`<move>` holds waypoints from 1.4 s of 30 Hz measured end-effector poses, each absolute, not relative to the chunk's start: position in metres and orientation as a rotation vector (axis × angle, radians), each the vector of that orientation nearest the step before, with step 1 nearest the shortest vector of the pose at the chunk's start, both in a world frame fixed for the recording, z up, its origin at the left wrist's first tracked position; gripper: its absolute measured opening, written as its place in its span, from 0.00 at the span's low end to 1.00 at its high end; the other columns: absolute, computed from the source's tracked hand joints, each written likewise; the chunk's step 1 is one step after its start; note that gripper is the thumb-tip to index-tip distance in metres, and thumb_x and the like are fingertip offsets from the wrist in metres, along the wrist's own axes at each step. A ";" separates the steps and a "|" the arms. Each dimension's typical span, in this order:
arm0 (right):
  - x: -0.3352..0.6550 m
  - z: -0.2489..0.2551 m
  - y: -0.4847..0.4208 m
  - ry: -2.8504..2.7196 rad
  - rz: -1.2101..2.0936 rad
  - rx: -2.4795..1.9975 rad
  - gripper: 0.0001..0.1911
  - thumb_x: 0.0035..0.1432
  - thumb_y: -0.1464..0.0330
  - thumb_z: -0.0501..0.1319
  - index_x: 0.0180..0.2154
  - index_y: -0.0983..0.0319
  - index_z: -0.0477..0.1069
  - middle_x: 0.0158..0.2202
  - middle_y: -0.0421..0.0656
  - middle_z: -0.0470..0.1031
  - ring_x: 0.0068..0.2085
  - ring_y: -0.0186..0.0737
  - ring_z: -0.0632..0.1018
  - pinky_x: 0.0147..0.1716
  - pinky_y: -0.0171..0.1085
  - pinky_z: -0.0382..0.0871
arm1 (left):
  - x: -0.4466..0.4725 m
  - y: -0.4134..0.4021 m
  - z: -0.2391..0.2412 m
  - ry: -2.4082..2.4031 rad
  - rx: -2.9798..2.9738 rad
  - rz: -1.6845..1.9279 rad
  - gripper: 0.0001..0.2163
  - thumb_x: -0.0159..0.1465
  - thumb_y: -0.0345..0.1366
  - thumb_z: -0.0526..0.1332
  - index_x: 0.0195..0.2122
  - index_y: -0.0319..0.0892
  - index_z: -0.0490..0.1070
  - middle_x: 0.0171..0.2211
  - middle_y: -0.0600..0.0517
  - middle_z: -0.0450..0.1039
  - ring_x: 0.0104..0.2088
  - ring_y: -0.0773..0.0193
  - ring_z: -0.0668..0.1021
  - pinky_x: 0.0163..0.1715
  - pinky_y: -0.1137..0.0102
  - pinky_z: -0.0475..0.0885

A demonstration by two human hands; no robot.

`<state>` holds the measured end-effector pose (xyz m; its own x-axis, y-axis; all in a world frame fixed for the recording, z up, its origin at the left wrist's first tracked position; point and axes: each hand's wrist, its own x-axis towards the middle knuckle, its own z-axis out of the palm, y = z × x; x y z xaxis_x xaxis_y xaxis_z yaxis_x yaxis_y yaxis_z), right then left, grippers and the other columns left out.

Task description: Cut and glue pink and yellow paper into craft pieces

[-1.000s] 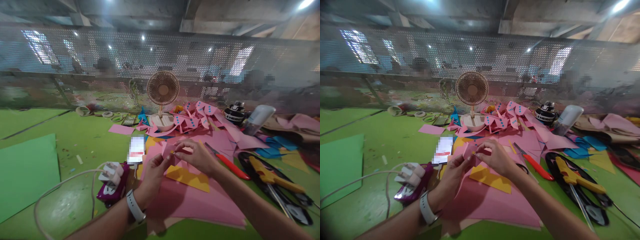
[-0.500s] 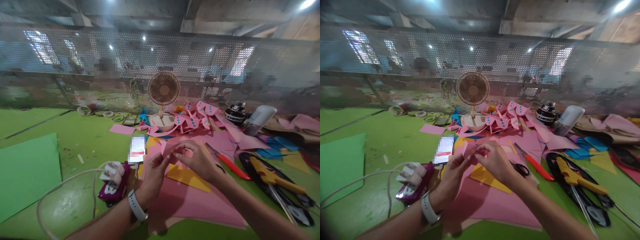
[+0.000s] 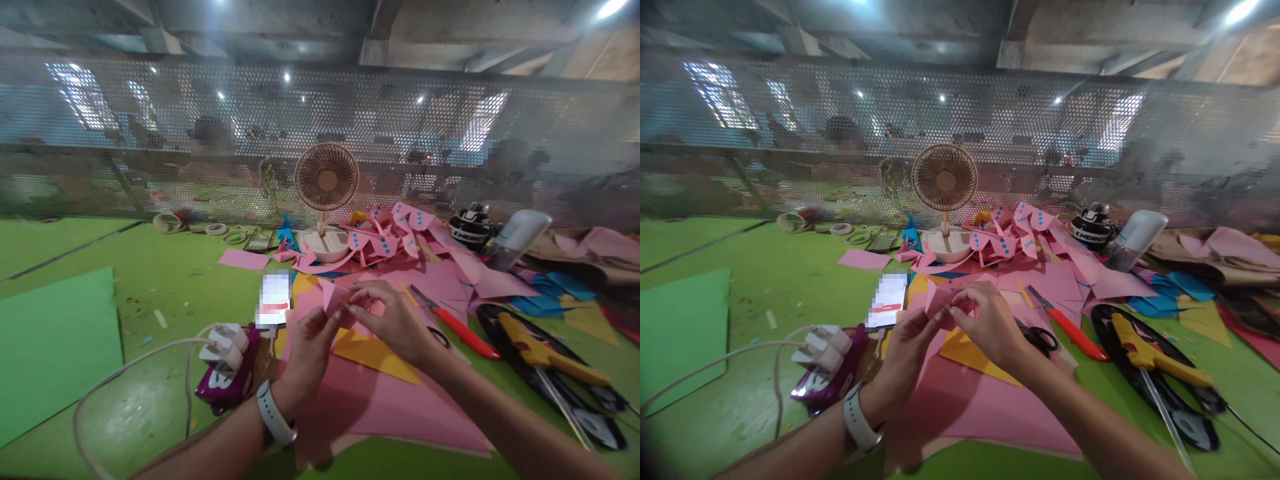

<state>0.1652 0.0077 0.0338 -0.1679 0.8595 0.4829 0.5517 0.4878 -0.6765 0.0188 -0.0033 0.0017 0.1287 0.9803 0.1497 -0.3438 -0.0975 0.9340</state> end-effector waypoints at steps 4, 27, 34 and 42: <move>0.165 0.037 0.006 -1.869 0.464 -1.197 0.03 0.52 0.69 0.61 0.30 0.59 0.73 0.40 0.45 0.75 0.46 0.45 0.72 0.46 0.44 0.64 | 0.018 -0.003 0.002 0.797 1.132 1.303 0.09 0.55 0.40 0.64 0.29 0.38 0.74 0.30 0.49 0.75 0.32 0.64 0.73 0.36 0.69 0.67; 0.172 0.045 0.013 -1.776 0.713 -1.192 0.05 0.52 0.67 0.61 0.28 0.62 0.74 0.40 0.46 0.76 0.44 0.44 0.74 0.46 0.43 0.65 | 0.016 -0.002 -0.007 0.786 1.149 1.179 0.10 0.60 0.40 0.60 0.33 0.37 0.73 0.32 0.49 0.72 0.35 0.64 0.71 0.38 0.69 0.65; 0.176 0.049 0.010 -1.804 0.647 -1.202 0.04 0.52 0.68 0.62 0.29 0.61 0.74 0.41 0.45 0.76 0.45 0.43 0.73 0.46 0.42 0.63 | 0.016 -0.003 -0.007 0.764 1.112 1.163 0.09 0.59 0.40 0.61 0.32 0.38 0.73 0.32 0.50 0.72 0.34 0.65 0.70 0.37 0.70 0.65; 0.171 0.042 0.012 -1.742 0.678 -1.162 0.04 0.51 0.67 0.62 0.29 0.61 0.74 0.44 0.45 0.74 0.48 0.43 0.72 0.49 0.43 0.62 | 0.016 -0.002 -0.012 0.726 1.074 1.164 0.08 0.60 0.39 0.61 0.32 0.38 0.72 0.30 0.52 0.70 0.32 0.68 0.69 0.36 0.71 0.64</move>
